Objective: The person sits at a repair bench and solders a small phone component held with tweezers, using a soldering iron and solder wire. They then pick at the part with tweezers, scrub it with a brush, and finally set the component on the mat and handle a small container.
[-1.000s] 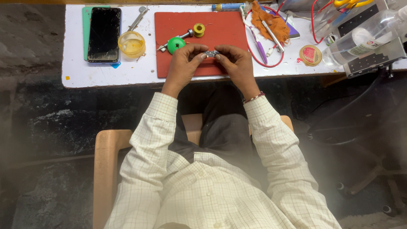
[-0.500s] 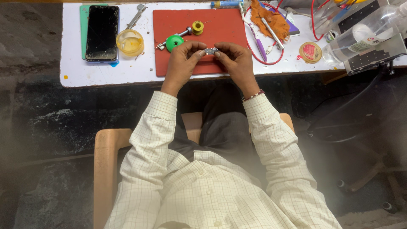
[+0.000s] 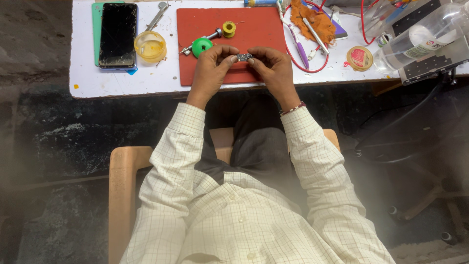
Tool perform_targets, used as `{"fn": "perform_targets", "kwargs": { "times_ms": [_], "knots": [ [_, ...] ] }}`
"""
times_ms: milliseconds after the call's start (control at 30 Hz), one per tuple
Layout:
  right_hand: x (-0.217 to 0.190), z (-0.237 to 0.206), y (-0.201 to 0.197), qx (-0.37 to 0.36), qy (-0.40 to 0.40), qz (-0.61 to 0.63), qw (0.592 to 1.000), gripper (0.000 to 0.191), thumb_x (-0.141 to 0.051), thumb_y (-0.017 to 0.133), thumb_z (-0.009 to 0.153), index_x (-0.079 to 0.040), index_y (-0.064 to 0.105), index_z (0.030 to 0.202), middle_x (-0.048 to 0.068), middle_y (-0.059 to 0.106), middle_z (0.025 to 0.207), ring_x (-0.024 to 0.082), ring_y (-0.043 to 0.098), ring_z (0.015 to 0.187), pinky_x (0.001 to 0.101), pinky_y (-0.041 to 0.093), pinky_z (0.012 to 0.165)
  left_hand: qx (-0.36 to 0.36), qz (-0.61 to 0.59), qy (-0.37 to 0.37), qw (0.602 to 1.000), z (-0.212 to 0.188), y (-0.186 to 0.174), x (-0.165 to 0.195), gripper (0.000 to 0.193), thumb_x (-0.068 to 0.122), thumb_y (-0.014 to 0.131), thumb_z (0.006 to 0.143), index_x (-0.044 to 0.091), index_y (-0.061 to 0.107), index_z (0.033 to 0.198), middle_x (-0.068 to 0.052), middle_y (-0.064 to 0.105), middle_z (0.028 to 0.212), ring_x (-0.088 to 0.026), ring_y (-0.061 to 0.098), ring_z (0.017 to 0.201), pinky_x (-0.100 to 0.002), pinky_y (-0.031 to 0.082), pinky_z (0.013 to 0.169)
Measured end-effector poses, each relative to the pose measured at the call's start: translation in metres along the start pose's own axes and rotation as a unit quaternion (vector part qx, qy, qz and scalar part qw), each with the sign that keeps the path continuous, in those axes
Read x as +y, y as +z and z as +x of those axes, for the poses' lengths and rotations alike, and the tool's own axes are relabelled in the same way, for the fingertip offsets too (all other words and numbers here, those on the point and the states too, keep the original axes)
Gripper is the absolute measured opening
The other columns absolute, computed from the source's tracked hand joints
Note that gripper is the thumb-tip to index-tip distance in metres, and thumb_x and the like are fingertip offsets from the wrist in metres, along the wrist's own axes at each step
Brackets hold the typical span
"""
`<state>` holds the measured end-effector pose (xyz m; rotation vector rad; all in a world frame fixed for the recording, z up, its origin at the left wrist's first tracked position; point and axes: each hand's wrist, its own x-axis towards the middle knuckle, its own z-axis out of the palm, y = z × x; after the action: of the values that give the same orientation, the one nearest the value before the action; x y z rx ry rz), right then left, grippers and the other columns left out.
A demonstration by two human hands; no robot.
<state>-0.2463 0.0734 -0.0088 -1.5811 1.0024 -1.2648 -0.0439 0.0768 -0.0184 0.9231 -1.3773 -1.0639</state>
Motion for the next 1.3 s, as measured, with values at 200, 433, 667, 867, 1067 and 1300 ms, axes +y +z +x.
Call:
{"fn": "perform_targets", "kwargs": {
  "times_ms": [200,433,667,867,1067,1300],
  "knots": [
    [-0.0017,-0.0007,0.0005,0.004,0.003,-0.013,1.000,0.022,0.000,0.073,0.096,0.004,0.072,0.118,0.007,0.077,0.100,0.010,0.074,0.091,0.0237,0.062,0.082,-0.001,0.007,0.002,1.000,-0.0002,-0.0001,0.0018,0.014,0.006,0.067,0.098,0.001,0.072,0.109,-0.003,0.076,0.095,-0.007,0.071,0.089,-0.023,0.059,0.083],
    [-0.0039,-0.0011,0.0008,0.005,0.003,-0.016,1.000,0.021,-0.001,0.073,0.096,0.003,0.072,0.117,0.006,0.077,0.100,0.010,0.074,0.091,0.0235,0.062,0.083,0.002,0.010,-0.005,1.000,-0.0001,0.0005,0.0023,0.013,0.006,0.067,0.097,0.001,0.072,0.109,-0.002,0.075,0.096,-0.007,0.070,0.089,-0.023,0.059,0.083],
    [-0.0023,-0.0013,0.0005,0.000,0.000,-0.010,1.000,0.020,0.000,0.072,0.096,0.003,0.072,0.116,0.006,0.077,0.099,0.009,0.073,0.090,0.0225,0.061,0.081,0.002,-0.001,0.001,1.000,0.0004,0.0013,-0.0017,0.012,0.005,0.067,0.097,0.001,0.072,0.108,-0.002,0.075,0.095,-0.006,0.069,0.088,-0.023,0.058,0.082],
    [-0.0029,-0.0017,0.0006,0.003,0.001,-0.019,1.000,0.020,0.000,0.073,0.096,0.002,0.073,0.116,0.006,0.077,0.099,0.009,0.074,0.090,0.0225,0.061,0.080,0.006,0.012,-0.001,1.000,-0.0005,0.0008,-0.0006,0.012,0.005,0.068,0.097,0.001,0.072,0.107,-0.001,0.074,0.094,-0.006,0.068,0.087,-0.023,0.058,0.080],
    [-0.0044,-0.0011,0.0021,0.012,0.003,-0.014,1.000,0.018,-0.003,0.073,0.098,0.002,0.073,0.115,0.006,0.078,0.099,0.009,0.074,0.089,0.0234,0.062,0.081,0.012,0.020,0.004,1.000,-0.0002,0.0022,0.0014,0.012,0.009,0.067,0.099,0.001,0.072,0.106,-0.002,0.074,0.091,-0.007,0.069,0.086,-0.024,0.058,0.081],
    [-0.0053,-0.0007,0.0009,0.014,0.001,0.009,1.000,0.017,-0.004,0.073,0.097,0.004,0.072,0.113,0.007,0.077,0.097,0.011,0.075,0.088,0.0251,0.063,0.080,0.020,0.041,0.003,0.999,0.0006,0.0035,0.0005,0.014,0.012,0.066,0.100,0.001,0.072,0.104,-0.002,0.074,0.089,-0.007,0.070,0.084,-0.024,0.059,0.079]
  ]
}}
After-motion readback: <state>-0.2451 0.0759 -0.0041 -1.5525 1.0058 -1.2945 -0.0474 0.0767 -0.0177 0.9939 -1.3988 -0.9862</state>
